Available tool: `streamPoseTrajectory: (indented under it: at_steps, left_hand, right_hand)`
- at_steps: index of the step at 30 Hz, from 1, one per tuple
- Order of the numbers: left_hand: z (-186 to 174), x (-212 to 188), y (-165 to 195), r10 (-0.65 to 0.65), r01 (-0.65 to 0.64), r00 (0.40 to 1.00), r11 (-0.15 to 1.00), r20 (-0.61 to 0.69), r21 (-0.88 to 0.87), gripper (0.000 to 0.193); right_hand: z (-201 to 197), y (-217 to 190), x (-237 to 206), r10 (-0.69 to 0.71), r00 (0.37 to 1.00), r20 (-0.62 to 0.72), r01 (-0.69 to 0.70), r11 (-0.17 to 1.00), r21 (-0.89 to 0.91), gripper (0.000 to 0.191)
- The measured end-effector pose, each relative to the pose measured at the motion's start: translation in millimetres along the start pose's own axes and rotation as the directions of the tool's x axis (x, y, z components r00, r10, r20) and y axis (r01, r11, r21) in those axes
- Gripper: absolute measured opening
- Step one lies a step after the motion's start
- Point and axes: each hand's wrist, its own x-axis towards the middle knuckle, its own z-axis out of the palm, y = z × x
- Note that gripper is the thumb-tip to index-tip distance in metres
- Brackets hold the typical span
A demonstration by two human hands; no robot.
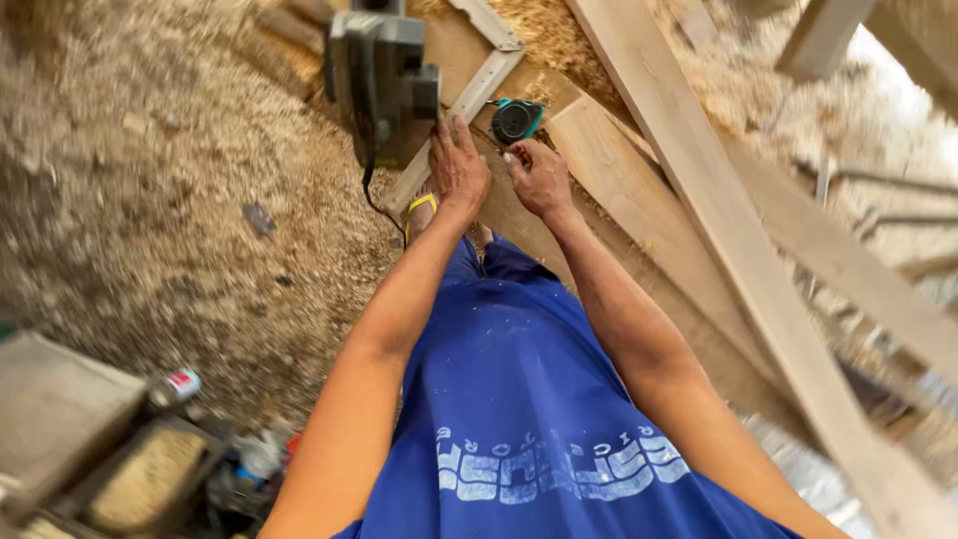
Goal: The person measures and marks wooden planks on a workbench using a try square, pencil, and tape measure, then saws a plank with a hand saw. They reposition the planks and re-measure between cuts, working through several boards on the bench.
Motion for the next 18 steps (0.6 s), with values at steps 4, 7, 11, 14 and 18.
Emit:
streamPoseTrajectory:
  at_steps: [4, 7, 11, 14, 18]
  left_hand:
    - [13, 18, 1, -0.032, 0.007, 0.982, 0.991, 0.187, 0.133, 0.053]
    - [8, 25, -6, 0.055, -0.085, 0.971, 0.989, 0.234, 0.122, 0.061]
    - [-9, 29, -15, 0.065, 0.008, 0.928, 0.981, 0.367, -0.194, 0.077]
    - [-21, 25, -19, 0.025, 0.176, 0.877, 0.913, 0.480, -0.369, 0.061]
    - [-26, 15, -14, 0.152, 0.040, 0.940, 0.839, 0.305, -0.543, 0.055]
  right_hand:
    - [10, 2, 6, 0.051, 0.990, -0.134, -0.053, 0.999, -0.009, 0.020]
    - [21, -7, -3, 0.121, 0.962, -0.246, -0.134, 0.990, -0.038, 0.024]
    - [33, -20, -12, 0.251, 0.907, -0.338, -0.256, 0.966, 0.031, 0.030]
    - [40, -30, -21, 0.313, 0.868, -0.386, -0.296, 0.949, 0.105, 0.030]
    - [37, -40, -38, 0.391, 0.816, -0.426, -0.309, 0.918, 0.251, 0.031]
